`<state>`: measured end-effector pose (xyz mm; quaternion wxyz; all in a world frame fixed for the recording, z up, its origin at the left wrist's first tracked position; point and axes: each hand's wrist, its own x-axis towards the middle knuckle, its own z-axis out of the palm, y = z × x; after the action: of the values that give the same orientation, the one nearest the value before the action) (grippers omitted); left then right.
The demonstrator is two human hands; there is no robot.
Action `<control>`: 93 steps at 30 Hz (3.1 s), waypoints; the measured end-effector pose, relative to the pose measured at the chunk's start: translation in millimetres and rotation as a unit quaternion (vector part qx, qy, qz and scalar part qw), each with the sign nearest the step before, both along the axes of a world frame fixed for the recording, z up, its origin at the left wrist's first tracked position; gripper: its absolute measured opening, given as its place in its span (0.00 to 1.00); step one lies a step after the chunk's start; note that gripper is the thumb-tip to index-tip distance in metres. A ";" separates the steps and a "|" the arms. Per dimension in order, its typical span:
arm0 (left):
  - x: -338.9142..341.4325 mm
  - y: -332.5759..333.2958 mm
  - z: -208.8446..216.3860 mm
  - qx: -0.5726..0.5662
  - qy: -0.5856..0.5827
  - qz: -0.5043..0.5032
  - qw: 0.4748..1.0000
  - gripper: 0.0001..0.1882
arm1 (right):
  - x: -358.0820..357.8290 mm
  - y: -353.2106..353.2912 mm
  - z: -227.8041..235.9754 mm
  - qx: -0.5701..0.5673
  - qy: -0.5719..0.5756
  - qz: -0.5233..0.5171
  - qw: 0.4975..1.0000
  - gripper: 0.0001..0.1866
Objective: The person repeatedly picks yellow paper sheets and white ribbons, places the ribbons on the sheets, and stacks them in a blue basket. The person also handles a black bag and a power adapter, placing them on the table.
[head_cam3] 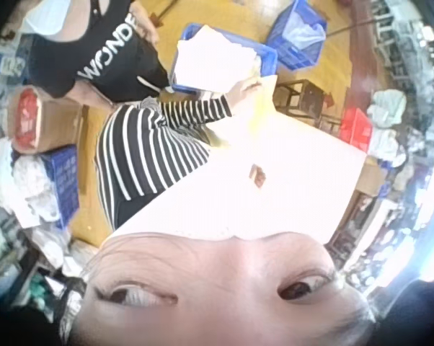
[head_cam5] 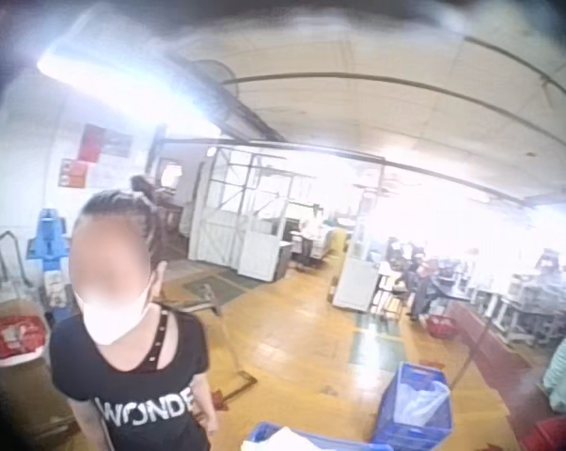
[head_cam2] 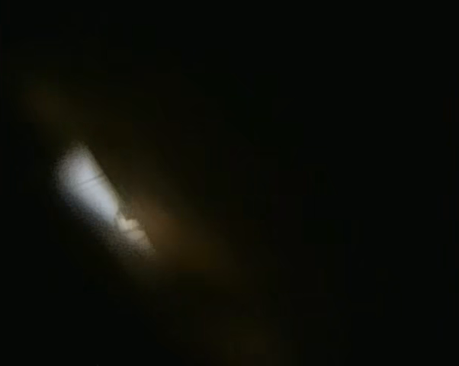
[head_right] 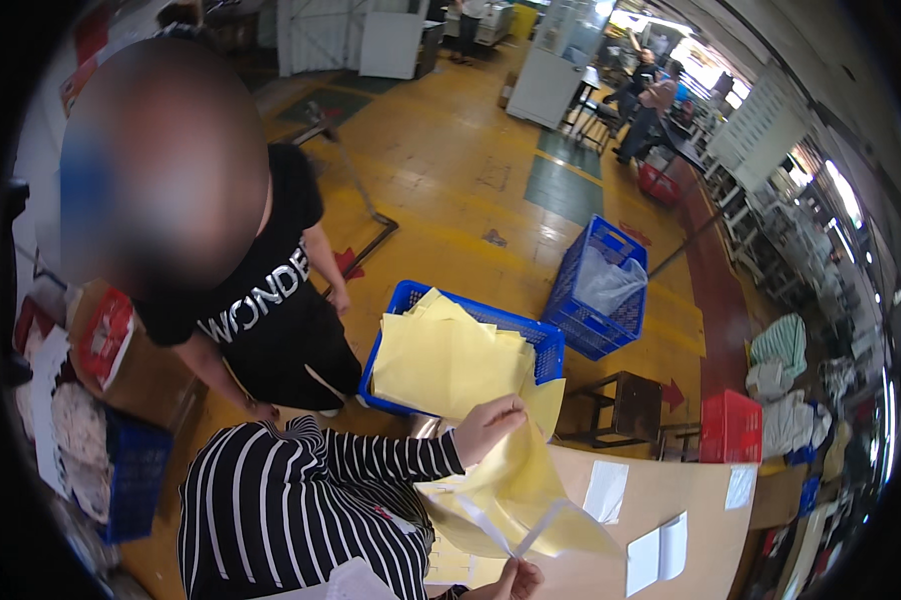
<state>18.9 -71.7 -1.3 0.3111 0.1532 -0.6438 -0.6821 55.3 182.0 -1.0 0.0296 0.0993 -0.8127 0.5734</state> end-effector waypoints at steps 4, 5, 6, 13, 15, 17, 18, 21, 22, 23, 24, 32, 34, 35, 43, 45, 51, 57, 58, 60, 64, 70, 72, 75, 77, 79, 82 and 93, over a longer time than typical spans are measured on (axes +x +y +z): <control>-8.5 -28.9 -23.1 0.219 0.028 -0.014 0.975 0.07 | -6.4 -10.6 0.4 0.006 0.001 0.043 0.999 0.12; -7.0 -38.7 -27.7 0.186 0.023 0.006 0.982 0.07 | -6.5 -12.1 0.5 0.009 0.002 0.050 0.999 0.12; -5.0 -47.3 -30.8 0.191 0.031 0.016 0.981 0.07 | -7.2 -13.4 0.5 0.006 0.001 0.053 0.999 0.12; 17.9 -98.9 -28.9 0.118 0.034 0.147 0.981 0.08 | -5.3 -19.1 1.6 0.000 0.000 0.060 0.998 0.10; 21.7 -106.1 -27.8 0.135 0.040 0.156 0.978 0.08 | -2.9 -19.0 1.4 -0.002 -0.002 0.052 0.999 0.10; 21.2 -109.8 -26.8 0.146 0.056 0.181 0.971 0.08 | 0.3 -17.9 0.9 -0.004 -0.001 0.044 0.999 0.10; 18.9 -110.7 -26.1 0.119 0.066 0.181 0.974 0.07 | 2.8 -18.1 0.2 -0.007 -0.001 0.034 0.999 0.10; 9.0 -107.1 -23.6 0.136 0.082 0.186 0.970 0.07 | 11.1 -17.9 -1.6 -0.011 -0.002 0.014 1.000 0.09; 6.2 -105.4 -22.8 0.143 0.084 0.181 0.970 0.07 | 14.7 -18.5 -2.0 -0.013 -0.002 0.004 1.000 0.09; 3.3 -104.2 -22.3 0.148 0.088 0.176 0.969 0.07 | 18.0 -18.6 -1.7 -0.015 -0.002 -0.005 1.000 0.09; 0.7 -103.1 -22.6 0.154 0.092 0.170 0.969 0.07 | 21.0 -18.8 -0.9 -0.016 -0.002 -0.015 1.000 0.09; 9.2 -149.4 -46.2 -0.528 -0.234 0.136 0.805 0.18 | 34.6 -20.6 11.3 -0.031 -0.010 -0.085 0.996 0.08; 1.7 -154.9 -55.1 -0.629 -0.178 0.158 0.740 0.13 | 32.7 -12.9 8.0 -0.025 0.028 -0.085 0.996 0.08; 11.3 -163.8 -55.0 -0.552 -0.156 0.106 0.812 0.14 | 31.3 -10.8 5.2 -0.014 0.059 -0.076 0.995 0.08; -115.9 -81.6 -73.2 -0.569 -0.066 -0.159 0.804 0.16 | 49.9 10.6 1.1 -0.117 0.096 -0.225 0.963 0.07; -134.3 -51.7 -72.6 -0.555 -0.048 -0.214 0.803 0.16 | 59.3 21.2 3.6 -0.104 0.090 -0.296 0.945 0.07; -161.2 15.7 -68.6 -0.522 -0.016 -0.326 0.788 0.16 | 109.9 55.7 8.2 -0.151 0.057 -0.447 0.880 0.09; -173.7 51.4 -76.6 -0.492 -0.013 -0.381 0.783 0.16 | 156.4 75.4 9.9 -0.155 0.120 -0.584 0.788 0.08; -175.0 54.6 -76.9 -0.487 -0.012 -0.388 0.782 0.16 | 162.5 76.7 9.1 -0.144 0.120 -0.602 0.776 0.09; -176.7 60.1 -77.8 -0.481 -0.012 -0.399 0.781 0.16 | 171.4 80.1 7.2 -0.222 0.126 -0.621 0.742 0.09; -180.7 67.2 -79.4 -0.469 -0.012 -0.417 0.779 0.16 | 183.9 88.0 7.8 -0.198 0.179 -0.647 0.714 0.09; -186.6 73.7 -81.3 -0.448 -0.013 -0.436 0.780 0.16 | 184.6 84.5 18.2 -0.256 0.146 -0.621 0.727 0.10; -188.3 81.4 -82.4 -0.438 -0.013 -0.446 0.781 0.16 | 172.2 72.1 18.1 -0.298 0.128 -0.600 0.732 0.09; -190.9 100.2 -84.3 -0.405 -0.019 -0.464 0.787 0.16 | 142.2 53.9 12.5 -0.227 0.032 -0.588 0.775 0.11; -192.9 108.8 -85.7 -0.388 -0.025 -0.476 0.789 0.16 | 139.6 39.7 4.6 -0.145 0.052 -0.547 0.823 0.12; -196.2 113.8 -86.6 -0.373 -0.030 -0.482 0.792 0.16 | 131.5 30.0 -4.6 -0.139 0.043 -0.537 0.831 0.12; -202.0 120.3 -86.2 -0.354 -0.035 -0.490 0.796 0.17 | 129.4 21.2 -17.9 -0.126 0.030 -0.520 0.844 0.12; -224.3 139.7 -85.8 -0.253 -0.058 -0.509 0.820 0.17 | 179.8 77.6 -18.2 -0.079 0.065 -0.646 0.756 0.11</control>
<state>-205.3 68.0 -87.1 -0.0906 -0.2415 -0.7969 -0.5463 235.1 259.6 -19.2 0.4537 -0.4152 -0.6315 0.4723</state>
